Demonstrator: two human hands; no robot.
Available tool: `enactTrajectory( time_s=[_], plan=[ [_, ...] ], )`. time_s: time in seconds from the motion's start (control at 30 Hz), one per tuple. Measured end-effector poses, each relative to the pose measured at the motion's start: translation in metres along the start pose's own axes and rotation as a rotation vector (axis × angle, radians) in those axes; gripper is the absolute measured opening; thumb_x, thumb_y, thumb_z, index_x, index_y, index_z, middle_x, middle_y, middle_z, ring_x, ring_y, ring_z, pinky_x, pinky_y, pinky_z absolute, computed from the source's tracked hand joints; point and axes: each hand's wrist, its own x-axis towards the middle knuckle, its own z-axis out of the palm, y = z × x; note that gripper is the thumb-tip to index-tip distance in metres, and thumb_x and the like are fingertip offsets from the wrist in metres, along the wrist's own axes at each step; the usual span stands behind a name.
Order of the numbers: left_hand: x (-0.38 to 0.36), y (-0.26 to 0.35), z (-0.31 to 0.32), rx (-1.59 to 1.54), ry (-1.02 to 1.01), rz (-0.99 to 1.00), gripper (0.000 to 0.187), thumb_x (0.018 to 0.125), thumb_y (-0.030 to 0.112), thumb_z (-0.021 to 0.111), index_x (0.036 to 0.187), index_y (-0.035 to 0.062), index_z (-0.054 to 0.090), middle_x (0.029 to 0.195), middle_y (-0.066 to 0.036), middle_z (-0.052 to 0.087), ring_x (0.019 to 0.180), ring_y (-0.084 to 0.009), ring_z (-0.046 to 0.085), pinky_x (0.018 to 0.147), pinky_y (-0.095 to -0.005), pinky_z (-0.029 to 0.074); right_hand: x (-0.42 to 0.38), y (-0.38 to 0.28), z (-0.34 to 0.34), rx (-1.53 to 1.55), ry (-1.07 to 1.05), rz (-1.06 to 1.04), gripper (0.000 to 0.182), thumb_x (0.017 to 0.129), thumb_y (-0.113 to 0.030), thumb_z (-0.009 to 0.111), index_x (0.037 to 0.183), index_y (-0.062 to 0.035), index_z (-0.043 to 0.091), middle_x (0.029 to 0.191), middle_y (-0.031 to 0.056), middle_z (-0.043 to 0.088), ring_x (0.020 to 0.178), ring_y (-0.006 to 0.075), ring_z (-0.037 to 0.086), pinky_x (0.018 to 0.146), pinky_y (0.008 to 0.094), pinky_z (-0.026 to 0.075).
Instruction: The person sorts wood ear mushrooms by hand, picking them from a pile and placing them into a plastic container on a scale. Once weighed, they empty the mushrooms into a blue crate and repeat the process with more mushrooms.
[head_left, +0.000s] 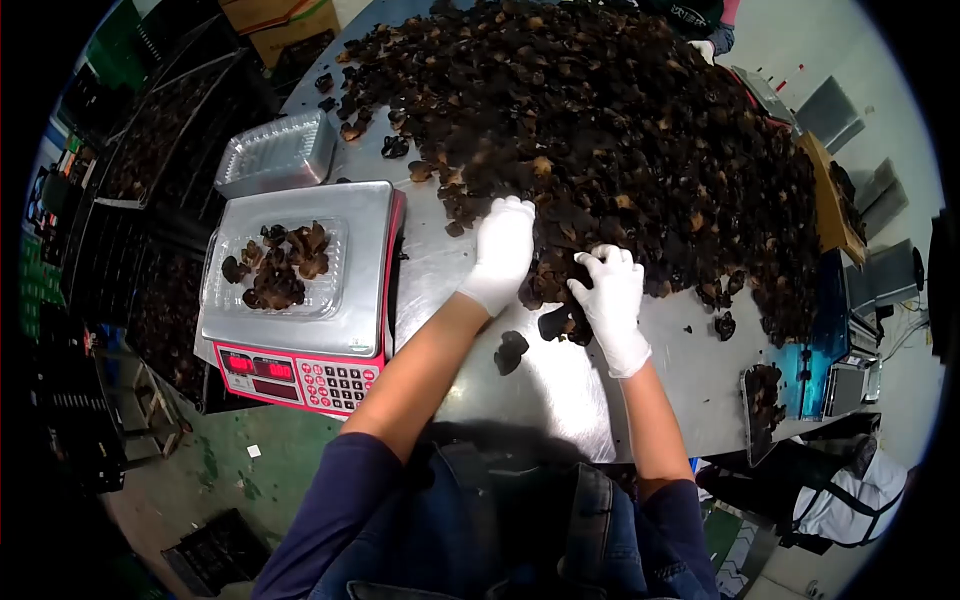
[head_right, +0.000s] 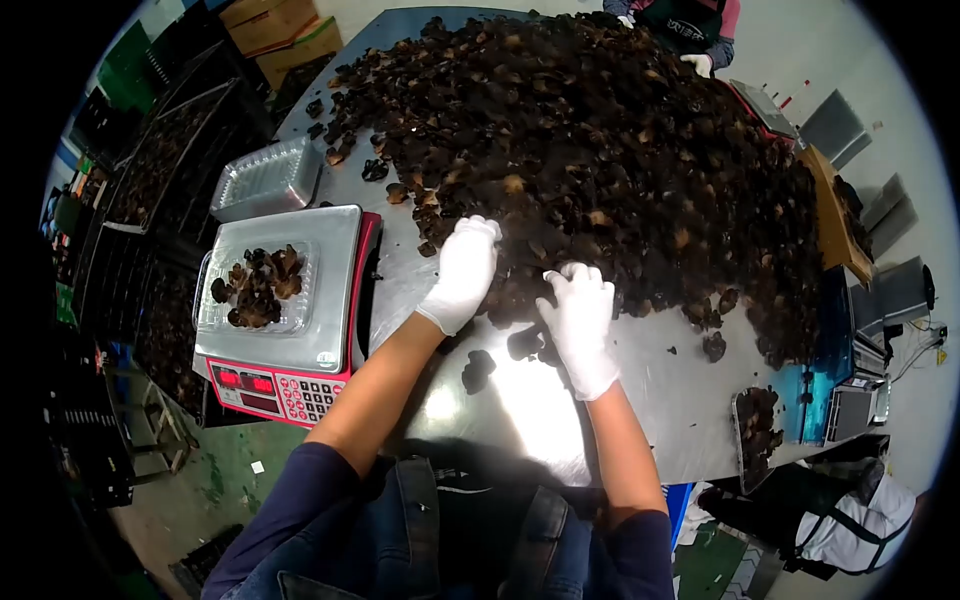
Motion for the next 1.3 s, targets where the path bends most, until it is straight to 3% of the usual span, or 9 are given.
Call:
enactTrajectory(
  time_s=[0.2,0.33,0.5,0.6,0.73,0.8,0.87,1.13,1.3],
  plan=[
    [-0.023,-0.001,-0.043,-0.257,0.119,-0.055,0.017,0.075,-0.003,0.057,0.087,0.0053,0.066,0.085,-0.012,0.062,0.088,-0.0313,0.06,0.075,-0.0416,0.051,-0.008,0.007,-0.009,0.26,0.23,0.086,0.011,0.079,-0.009,0.071,0.089,-0.0075,0.075,0.104,0.0075,0.067,0.099,0.0267,0.059,0.084,0.0374,0.046],
    [-0.048,0.004,-0.071,-0.341,0.269,-0.022,0.012,0.08,0.0,0.058,0.088,0.0057,0.065,0.084,-0.008,0.06,0.087,-0.0294,0.057,0.076,-0.0388,0.049,-0.047,0.019,-0.052,0.648,0.084,0.273,0.01,0.08,0.0,0.071,0.09,-0.0004,0.072,0.099,0.0108,0.069,0.096,0.0228,0.065,0.086,0.0308,0.049],
    [-0.106,0.012,-0.096,-0.512,0.004,-0.085,0.014,0.085,0.003,0.057,0.096,0.0062,0.064,0.093,-0.012,0.062,0.09,-0.0316,0.057,0.079,-0.0423,0.048,-0.111,0.031,-0.082,0.879,-0.201,0.46,0.011,0.081,0.004,0.071,0.093,0.003,0.07,0.098,0.0077,0.067,0.095,0.0175,0.062,0.083,0.0259,0.049],
    [-0.139,0.007,-0.091,-0.575,-0.197,-0.068,0.016,0.084,0.004,0.059,0.099,0.0053,0.064,0.095,-0.013,0.062,0.092,-0.0331,0.057,0.08,-0.0431,0.047,-0.128,0.008,-0.073,0.866,-0.346,0.363,0.012,0.081,0.004,0.071,0.092,0.0003,0.071,0.1,0.0089,0.069,0.098,0.0222,0.064,0.087,0.0306,0.049],
    [-0.146,-0.007,-0.083,-0.559,-0.23,-0.169,0.028,0.078,0.0,0.064,0.106,0.0052,0.065,0.107,-0.014,0.061,0.102,-0.0343,0.057,0.088,-0.0421,0.047,-0.099,-0.014,-0.044,0.595,-0.063,0.311,0.026,0.082,-0.006,0.072,0.108,-0.0052,0.069,0.117,0.0107,0.063,0.113,0.026,0.058,0.1,0.0364,0.043],
    [-0.132,-0.005,-0.078,-0.464,0.104,-0.131,0.038,0.079,0.004,0.064,0.117,0.0056,0.062,0.122,-0.017,0.055,0.113,-0.0369,0.051,0.096,-0.0429,0.044,-0.065,-0.027,-0.033,0.371,-0.024,0.251,0.04,0.082,-0.017,0.072,0.12,-0.0084,0.064,0.129,0.0129,0.056,0.124,0.0293,0.049,0.106,0.0404,0.037],
    [-0.128,-0.003,-0.062,-0.404,0.064,-0.172,0.044,0.08,0.009,0.065,0.124,0.0056,0.059,0.131,-0.02,0.049,0.121,-0.0391,0.046,0.101,-0.0444,0.041,-0.043,-0.043,-0.019,0.208,-0.038,0.168,0.052,0.078,-0.028,0.075,0.126,-0.0107,0.061,0.141,0.0183,0.047,0.131,0.0349,0.042,0.106,0.0459,0.034],
    [-0.159,-0.001,-0.085,-0.567,-0.268,-0.115,0.031,0.083,0.014,0.065,0.114,0.0113,0.066,0.122,-0.013,0.058,0.109,-0.0341,0.058,0.092,-0.0435,0.048,-0.087,-0.042,-0.024,0.341,-0.141,0.03,0.017,0.075,-0.017,0.076,0.09,-0.0131,0.071,0.109,0.002,0.067,0.112,0.023,0.058,0.1,0.0428,0.036],
    [-0.124,-0.011,-0.069,-0.39,-0.091,-0.171,0.035,0.08,0.012,0.067,0.114,0.0055,0.065,0.124,-0.016,0.058,0.11,-0.0358,0.058,0.092,-0.0414,0.05,-0.019,-0.043,-0.014,0.225,-0.022,0.021,0.042,0.075,-0.005,0.073,0.117,-0.0127,0.066,0.115,0.0089,0.065,0.105,0.0286,0.062,0.091,0.0407,0.048]
  ],
)
